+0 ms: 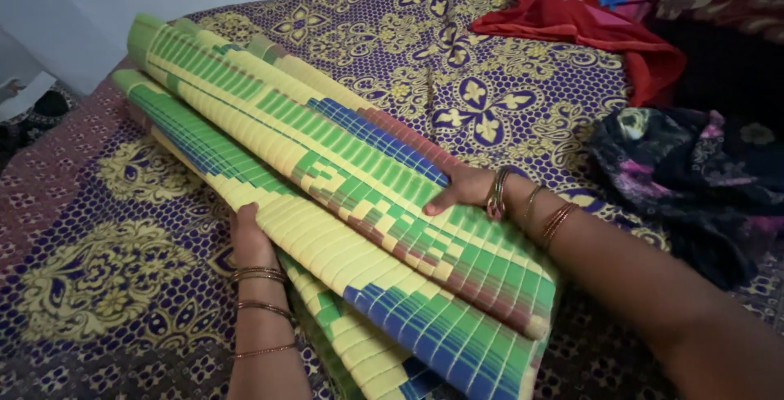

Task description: The person unfolds a large colorful woven mat on a patterned bedspread and wipes its surface with a dark cloth. The person repeatedly wipes different sections of the mat, moving the cloth back and forth across the patterned surface.

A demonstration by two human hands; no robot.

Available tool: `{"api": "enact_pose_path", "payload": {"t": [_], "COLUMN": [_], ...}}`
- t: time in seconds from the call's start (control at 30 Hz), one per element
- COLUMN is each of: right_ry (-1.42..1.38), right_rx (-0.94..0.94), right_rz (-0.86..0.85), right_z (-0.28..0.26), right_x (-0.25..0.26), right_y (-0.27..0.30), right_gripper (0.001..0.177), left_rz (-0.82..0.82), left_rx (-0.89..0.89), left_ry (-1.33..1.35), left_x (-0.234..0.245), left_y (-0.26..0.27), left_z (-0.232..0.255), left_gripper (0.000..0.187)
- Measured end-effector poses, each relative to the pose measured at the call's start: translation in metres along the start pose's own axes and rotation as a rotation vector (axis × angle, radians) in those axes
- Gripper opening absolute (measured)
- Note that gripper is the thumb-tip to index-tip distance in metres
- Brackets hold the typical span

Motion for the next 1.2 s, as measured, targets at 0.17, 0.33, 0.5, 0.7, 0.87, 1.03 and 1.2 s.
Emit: {"api": "enact_pose_path", "payload": {"t": [0.17,0.33,0.5,0.7,0.87,1.03,1.2], "right_ry": [0.026,0.012,0.385,1.331,1.609,1.49,1.257], "right_rx": [0.163,0.144,0.118,0.23,-0.069,-0.056,0.202], "right_rz": [0.074,0.179,0.483,0.869,1.04,0.911,0.534], "right_z": [-0.051,-0.084,-0.093,-0.077,-0.035,-0.025,-0.038], "right_x": [-0.012,0.017,0.14,0.322,0.386,0.356,0.255], "right_y": [0.02,0.047,0.074,0.131,0.133,0.12,0.071], "right_gripper": [0.121,0.103,0.101,0.084,0.097,0.095,0.093], "left_rz": [-0.119,-0.013,0.265,0.319,0.232,0.2,0.22], "left_rx": [0.067,0.038,-0.011,0.209,0.007,0.033,0.058], "left_ry": [0.194,0.094,-0.588,-0.56,-0.837,-0.843,-0.878], "left_x": [0.005,0.01,-0.012,-0.036,-0.047,-0.049,-0.05], "left_y": [-0.019,-0.013,0.026,0.065,0.057,0.047,0.05], "left_z": [-0.015,-0.013,0.022,0.042,0.048,0.035,0.034], "left_gripper": [0.063,0.075,0.055,0.061,0.049,0.048,0.048]}}
Point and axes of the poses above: each hand's wrist, its own y-axis away from the middle knuckle, its own x-axis out of the back of the hand, z = x × y, the point moved 7 cm from there along -y, towards the middle knuckle, and after that the axes turned 11 degrees about x, right-handed, at the moved point
